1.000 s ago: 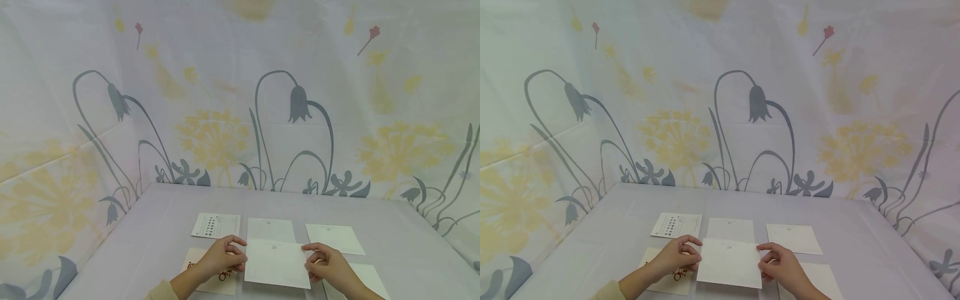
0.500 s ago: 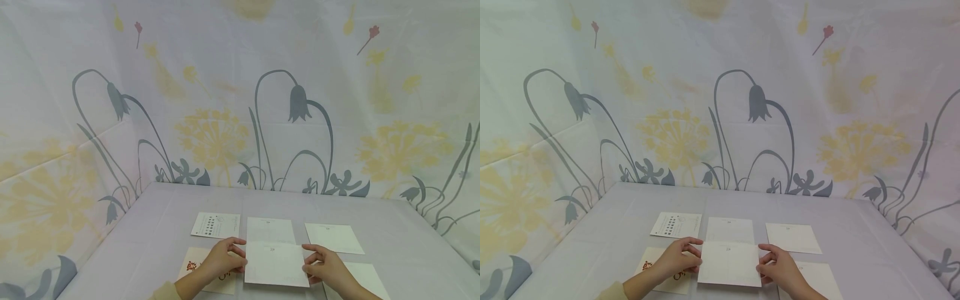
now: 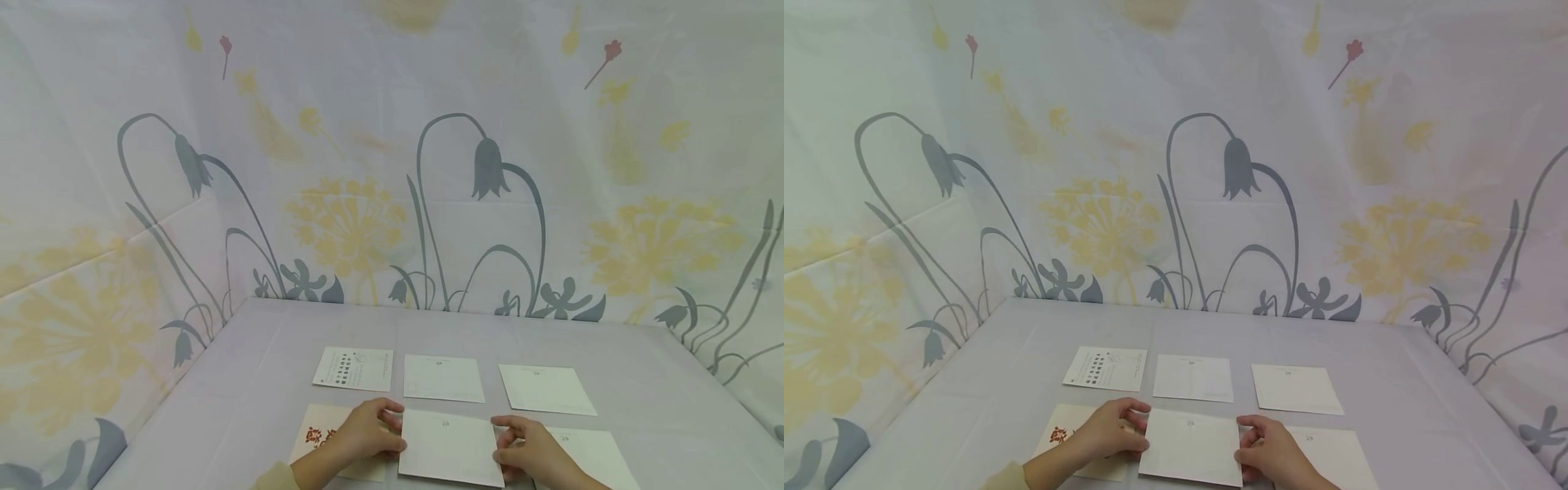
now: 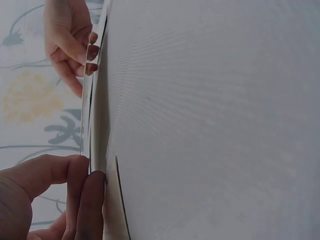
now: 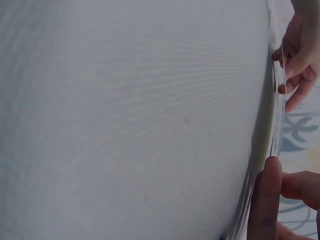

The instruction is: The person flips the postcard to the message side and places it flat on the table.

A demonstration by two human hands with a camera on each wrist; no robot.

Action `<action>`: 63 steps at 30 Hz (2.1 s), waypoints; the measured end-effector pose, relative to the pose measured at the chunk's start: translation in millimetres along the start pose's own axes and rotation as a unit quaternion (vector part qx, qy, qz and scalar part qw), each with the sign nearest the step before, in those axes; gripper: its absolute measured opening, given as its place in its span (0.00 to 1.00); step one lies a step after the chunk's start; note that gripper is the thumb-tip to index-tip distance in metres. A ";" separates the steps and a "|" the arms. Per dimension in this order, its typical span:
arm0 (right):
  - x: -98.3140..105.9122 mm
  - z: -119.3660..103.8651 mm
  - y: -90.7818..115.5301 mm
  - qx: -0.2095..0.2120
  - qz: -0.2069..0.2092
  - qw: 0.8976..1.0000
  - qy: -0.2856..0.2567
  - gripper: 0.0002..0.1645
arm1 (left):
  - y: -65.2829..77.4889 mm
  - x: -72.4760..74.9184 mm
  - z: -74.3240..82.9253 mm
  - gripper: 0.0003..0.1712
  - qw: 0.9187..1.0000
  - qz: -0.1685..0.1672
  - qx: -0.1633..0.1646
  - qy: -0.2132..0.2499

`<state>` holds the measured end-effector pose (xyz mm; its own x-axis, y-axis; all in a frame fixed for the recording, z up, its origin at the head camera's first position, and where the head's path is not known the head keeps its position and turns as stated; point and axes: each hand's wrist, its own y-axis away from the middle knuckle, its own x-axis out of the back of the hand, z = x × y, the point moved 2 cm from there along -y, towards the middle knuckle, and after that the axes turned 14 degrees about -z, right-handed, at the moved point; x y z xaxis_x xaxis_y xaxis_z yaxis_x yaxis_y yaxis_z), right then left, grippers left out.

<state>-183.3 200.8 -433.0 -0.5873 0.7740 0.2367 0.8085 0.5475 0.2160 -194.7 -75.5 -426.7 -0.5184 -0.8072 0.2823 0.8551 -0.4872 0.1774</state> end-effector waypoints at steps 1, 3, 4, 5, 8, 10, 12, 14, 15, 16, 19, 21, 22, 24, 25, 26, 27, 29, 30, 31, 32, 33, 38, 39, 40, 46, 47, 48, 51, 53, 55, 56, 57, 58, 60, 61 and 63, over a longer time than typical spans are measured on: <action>-0.5 -0.1 0.3 0.000 -0.001 1.000 0.001 0.36 | 0.4 -0.4 0.2 0.27 1.000 -0.002 0.004 0.003; -1.0 -0.1 0.8 -0.001 -0.003 1.000 0.004 0.36 | 0.9 -1.2 0.4 0.27 1.000 -0.006 0.011 0.010; -1.4 -0.6 1.1 -0.004 -0.003 1.000 0.004 0.35 | 0.9 -1.4 0.4 0.26 1.000 -0.008 0.013 0.008; -1.6 -0.8 1.2 -0.006 -0.003 1.000 0.007 0.35 | 1.0 -1.6 0.7 0.26 1.000 -0.010 0.015 0.009; -2.2 -1.5 1.1 -0.015 0.000 1.000 0.012 0.33 | 0.7 -1.9 1.2 0.25 1.000 -0.015 0.019 0.002; -2.4 -1.7 0.5 -0.016 0.002 1.000 0.020 0.32 | 0.4 -1.6 1.6 0.24 1.000 -0.016 0.023 -0.010; -2.5 -1.8 0.0 -0.020 0.006 0.999 0.031 0.31 | 0.2 -1.5 1.9 0.23 0.999 -0.017 0.029 -0.019; -2.5 -1.8 -0.3 -0.022 0.008 0.999 0.040 0.31 | 0.0 -1.5 2.1 0.23 0.999 -0.019 0.032 -0.028; -2.5 -1.7 -0.4 -0.022 0.009 0.999 0.044 0.30 | 0.0 -1.5 2.2 0.23 0.999 -0.019 0.033 -0.027; -2.5 -1.8 -0.4 -0.023 0.009 0.999 0.047 0.31 | 0.0 -1.4 2.2 0.23 0.999 -0.020 0.032 -0.032; -2.4 -1.0 -0.4 -0.022 0.007 0.998 0.052 0.31 | -0.3 -1.0 2.0 0.24 0.999 -0.022 0.031 -0.038; -2.2 -0.1 -0.5 -0.020 0.006 0.999 0.051 0.32 | -0.6 -1.1 1.2 0.24 0.999 -0.024 0.030 -0.034; -2.0 0.3 -0.4 -0.019 0.005 0.999 0.050 0.32 | -0.7 -1.1 1.1 0.25 0.999 -0.025 0.030 -0.034; -1.8 1.1 -0.3 -0.016 0.005 0.999 0.047 0.32 | -0.9 -1.7 0.3 0.26 0.999 -0.028 0.032 -0.022; -1.7 1.2 -0.2 -0.015 0.004 0.999 0.044 0.32 | -1.0 -1.8 0.4 0.26 0.999 -0.029 0.032 -0.019; -1.7 1.2 -0.2 -0.013 0.005 0.999 0.046 0.32 | -1.1 -1.9 0.4 0.27 0.999 -0.030 0.032 -0.014; -1.6 1.1 -0.2 -0.012 0.004 0.999 0.046 0.32 | -1.1 -1.8 0.6 0.27 0.999 -0.031 0.034 -0.011; -1.5 0.7 -0.2 -0.010 0.003 0.999 0.048 0.32 | -1.2 -1.6 1.1 0.27 0.999 -0.033 0.037 -0.009; -1.4 0.4 -0.2 -0.009 0.003 0.999 0.051 0.32 | -1.2 -1.5 1.4 0.28 0.999 -0.034 0.038 -0.008; -1.4 0.1 -0.3 -0.008 0.003 0.998 0.054 0.32 | -1.1 -1.3 1.9 0.28 0.999 -0.034 0.038 -0.008; -1.4 -0.3 -0.3 -0.007 0.003 0.998 0.058 0.32 | -1.1 -1.1 2.0 0.28 0.999 -0.035 0.039 -0.007; -1.4 -0.6 -0.3 -0.008 0.004 0.998 0.062 0.32 | -1.0 -1.0 2.3 0.28 0.999 -0.036 0.039 -0.005; -1.4 -2.6 -0.6 -0.010 0.011 0.997 0.072 0.32 | -0.7 -0.7 2.1 0.28 0.998 -0.040 0.041 0.014; -1.3 -2.9 -0.8 -0.010 0.012 0.997 0.072 0.31 | -0.6 -0.8 1.9 0.27 0.998 -0.040 0.042 0.018; -1.1 -3.2 -1.2 -0.010 0.013 0.997 0.073 0.31 | -0.6 -0.8 1.6 0.27 0.998 -0.038 0.041 0.018; 0.0 -4.5 -4.9 -0.016 0.025 0.996 0.079 0.29 | -0.4 0.4 2.6 0.26 1.000 -0.017 0.025 0.002; -0.2 -5.2 -5.5 -0.017 0.027 0.996 0.079 0.28 | -0.2 1.1 3.2 0.26 1.000 -0.014 0.021 -0.003; -0.4 -6.0 -6.2 -0.018 0.028 0.996 0.079 0.28 | 0.0 2.0 3.8 0.26 1.000 -0.012 0.019 -0.003; -1.9 -9.3 -8.4 -0.021 0.031 0.997 0.067 0.29 | 0.5 5.2 5.7 0.27 1.000 -0.008 0.007 -0.007; -3.1 -12.1 -10.0 -0.023 0.034 0.997 0.058 0.29 | 0.8 7.5 6.7 0.28 1.000 -0.007 -0.002 -0.012; -4.1 -14.7 -11.9 -0.024 0.038 0.998 0.051 0.29 | 1.3 9.7 7.9 0.28 1.000 -0.006 -0.008 -0.015; -4.5 -15.9 -13.0 -0.023 0.039 0.998 0.048 0.30 | 1.6 10.7 8.7 0.28 1.000 -0.005 -0.010 -0.016; -4.8 -17.2 -14.1 -0.019 0.039 0.998 0.046 0.30 | 1.8 11.8 9.3 0.29 1.000 -0.002 -0.012 -0.018; -5.3 -18.4 -15.0 -0.013 0.038 0.998 0.045 0.30 | 2.0 12.8 9.8 0.29 1.000 -0.001 -0.013 -0.020; -6.2 -20.6 -17.1 0.000 0.034 0.999 0.039 0.30 | 2.2 14.8 10.3 0.29 1.000 0.001 -0.012 -0.020; -6.6 -21.9 -18.2 0.007 0.032 0.999 0.035 0.30 | 2.1 15.7 10.3 0.29 1.000 0.001 -0.012 -0.018; -7.8 -25.2 -20.2 0.020 0.030 0.999 0.030 0.30 | 1.6 17.5 9.5 0.29 1.000 0.002 -0.014 -0.020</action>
<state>-196.0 175.7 -415.3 -0.5383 0.7856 0.3051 0.8423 0.5140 0.1624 -202.5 -87.3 -412.5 -0.5150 -0.7952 0.3201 0.8563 -0.4940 0.1504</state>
